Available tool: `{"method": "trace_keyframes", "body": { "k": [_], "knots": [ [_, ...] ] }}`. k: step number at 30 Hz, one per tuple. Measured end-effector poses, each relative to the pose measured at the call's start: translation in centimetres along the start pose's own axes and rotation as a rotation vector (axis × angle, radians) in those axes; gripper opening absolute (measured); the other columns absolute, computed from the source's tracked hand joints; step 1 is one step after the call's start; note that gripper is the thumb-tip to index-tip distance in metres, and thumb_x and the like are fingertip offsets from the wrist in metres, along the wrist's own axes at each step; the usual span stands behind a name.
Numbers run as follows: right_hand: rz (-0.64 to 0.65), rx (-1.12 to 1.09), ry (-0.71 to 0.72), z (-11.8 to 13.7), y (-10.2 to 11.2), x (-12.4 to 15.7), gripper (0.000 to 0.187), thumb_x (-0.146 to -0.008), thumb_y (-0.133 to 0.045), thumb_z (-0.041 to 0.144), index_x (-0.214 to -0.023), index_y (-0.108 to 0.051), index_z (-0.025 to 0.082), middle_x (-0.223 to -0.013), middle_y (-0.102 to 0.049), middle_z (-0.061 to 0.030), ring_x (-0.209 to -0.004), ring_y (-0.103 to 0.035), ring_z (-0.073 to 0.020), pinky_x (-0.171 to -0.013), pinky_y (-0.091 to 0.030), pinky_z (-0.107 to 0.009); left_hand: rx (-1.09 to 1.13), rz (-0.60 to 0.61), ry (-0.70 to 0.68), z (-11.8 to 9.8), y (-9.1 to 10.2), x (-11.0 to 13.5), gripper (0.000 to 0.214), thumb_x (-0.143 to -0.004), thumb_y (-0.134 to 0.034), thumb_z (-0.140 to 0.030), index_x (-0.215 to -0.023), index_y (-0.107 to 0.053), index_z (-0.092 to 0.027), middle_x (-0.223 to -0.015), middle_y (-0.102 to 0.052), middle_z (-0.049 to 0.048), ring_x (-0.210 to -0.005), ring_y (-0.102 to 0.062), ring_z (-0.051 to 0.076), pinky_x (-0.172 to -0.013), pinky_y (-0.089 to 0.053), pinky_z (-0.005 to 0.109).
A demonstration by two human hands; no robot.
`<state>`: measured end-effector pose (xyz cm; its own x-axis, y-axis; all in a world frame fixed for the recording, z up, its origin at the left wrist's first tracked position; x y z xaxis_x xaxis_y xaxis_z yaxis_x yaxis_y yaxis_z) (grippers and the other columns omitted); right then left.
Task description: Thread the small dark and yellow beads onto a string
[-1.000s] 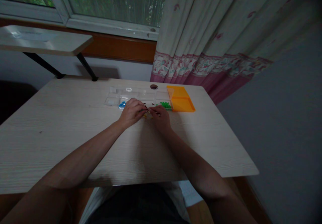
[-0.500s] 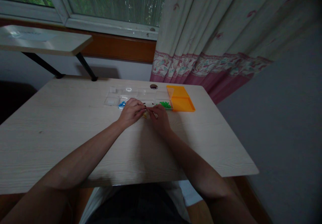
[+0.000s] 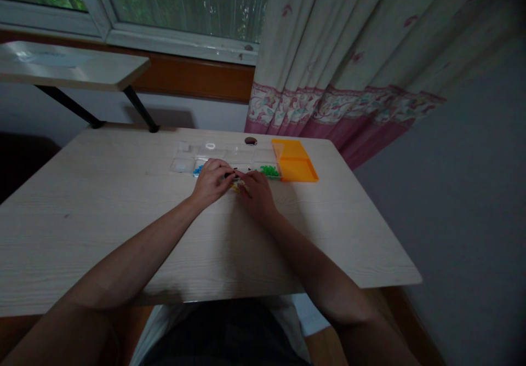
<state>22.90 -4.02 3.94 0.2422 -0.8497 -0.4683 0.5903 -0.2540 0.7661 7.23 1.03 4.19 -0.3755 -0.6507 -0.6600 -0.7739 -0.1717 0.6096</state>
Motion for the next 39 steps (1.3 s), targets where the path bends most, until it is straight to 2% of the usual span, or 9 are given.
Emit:
{"method": "trace_keyframes", "body": {
  "k": [9,13,18,24,26,29,31,39],
  "knots": [
    [-0.066,0.01,0.011,-0.1,-0.3,0.2,0.047,-0.087,-0.054,0.019,-0.134,-0.055,0.021,-0.11,-0.058,-0.0101,-0.108,-0.05,-0.0243,-0.1,-0.041,-0.04,-0.005,-0.035,-0.003,0.0,0.0,0.0,0.017,-0.091,-0.058,-0.036,-0.091,-0.067,-0.022,-0.093,-0.066,0.0042,-0.092,-0.057,0.019,-0.086,-0.045,0.038],
    [-0.157,-0.018,-0.048,-0.5,-0.3,0.5,0.05,-0.087,-0.052,0.018,-0.137,-0.05,0.021,-0.115,-0.059,-0.0103,-0.109,-0.051,-0.0242,-0.101,-0.041,-0.042,-0.022,-0.047,-0.005,-0.2,0.1,-0.1,0.016,-0.091,-0.057,-0.035,-0.09,-0.066,-0.021,-0.092,-0.066,0.0043,-0.093,-0.056,0.019,-0.087,-0.044,0.037],
    [-0.281,-0.085,-0.118,-2.0,-0.2,0.2,0.044,-0.087,-0.05,0.021,-0.132,-0.053,0.02,-0.111,-0.062,-0.0097,-0.11,-0.053,-0.0237,-0.103,-0.04,-0.045,-0.101,-0.036,0.037,-0.5,0.5,-0.3,0.02,-0.092,-0.055,-0.037,-0.088,-0.066,-0.02,-0.093,-0.066,0.005,-0.095,-0.056,0.02,-0.088,-0.042,0.037],
    [-0.202,-0.285,-0.322,-4.6,0.4,-1.3,0.042,-0.083,-0.054,0.026,-0.124,-0.059,0.017,-0.105,-0.064,-0.0114,-0.091,-0.06,-0.0223,-0.079,-0.052,-0.038,-0.228,0.007,0.132,-0.4,0.7,-0.6,0.022,-0.09,-0.057,-0.04,-0.087,-0.069,-0.022,-0.093,-0.065,0.0051,-0.096,-0.054,0.023,-0.087,-0.039,0.04],
    [-0.184,-0.272,-0.261,-4.7,1.5,-1.8,0.04,-0.083,-0.054,0.025,-0.121,-0.062,0.016,-0.104,-0.064,-0.0115,-0.091,-0.06,-0.0222,-0.082,-0.052,-0.038,-0.238,0.03,0.142,-0.3,0.9,-0.5,0.022,-0.09,-0.057,-0.039,-0.087,-0.069,-0.022,-0.092,-0.065,0.0051,-0.095,-0.054,0.023,-0.086,-0.038,0.04],
    [-0.157,-0.146,-0.089,-4.3,3.2,-2.0,0.036,-0.084,-0.053,0.022,-0.118,-0.064,0.018,-0.106,-0.063,-0.0114,-0.101,-0.056,-0.0242,-0.093,-0.047,-0.042,-0.263,0.081,0.116,-0.2,1.5,-0.3,0.021,-0.089,-0.056,-0.038,-0.087,-0.069,-0.022,-0.09,-0.064,0.0058,-0.094,-0.054,0.023,-0.085,-0.038,0.04],
    [-0.115,-0.085,-0.022,-4.2,3.6,-1.7,0.036,-0.085,-0.053,0.019,-0.119,-0.064,0.018,-0.106,-0.062,-0.0113,-0.101,-0.055,-0.0244,-0.094,-0.046,-0.042,-0.285,0.116,0.077,-0.2,1.9,-0.2,0.022,-0.09,-0.055,-0.038,-0.088,-0.069,-0.021,-0.09,-0.064,0.0062,-0.094,-0.053,0.023,-0.084,-0.038,0.04],
    [-0.065,0.101,0.128,-3.6,1.5,-0.5,0.042,-0.086,-0.052,0.016,-0.127,-0.058,0.022,-0.112,-0.059,-0.0106,-0.109,-0.052,-0.0247,-0.097,-0.042,-0.042,-0.37,0.182,-0.058,-0.5,1.8,0.1,0.022,-0.092,-0.052,-0.036,-0.093,-0.069,-0.022,-0.095,-0.063,0.0072,-0.098,-0.052,0.025,-0.088,-0.036,0.044]
  ]
}}
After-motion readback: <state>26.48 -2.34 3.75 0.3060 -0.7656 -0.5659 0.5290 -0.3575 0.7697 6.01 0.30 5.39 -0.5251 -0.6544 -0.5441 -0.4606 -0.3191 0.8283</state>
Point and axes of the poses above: each hand's wrist, its own x-axis away from the middle knuckle, its own y-axis out of the back of the hand, z = x × y, the point moved 4 cm from there along -x, towards the middle knuckle
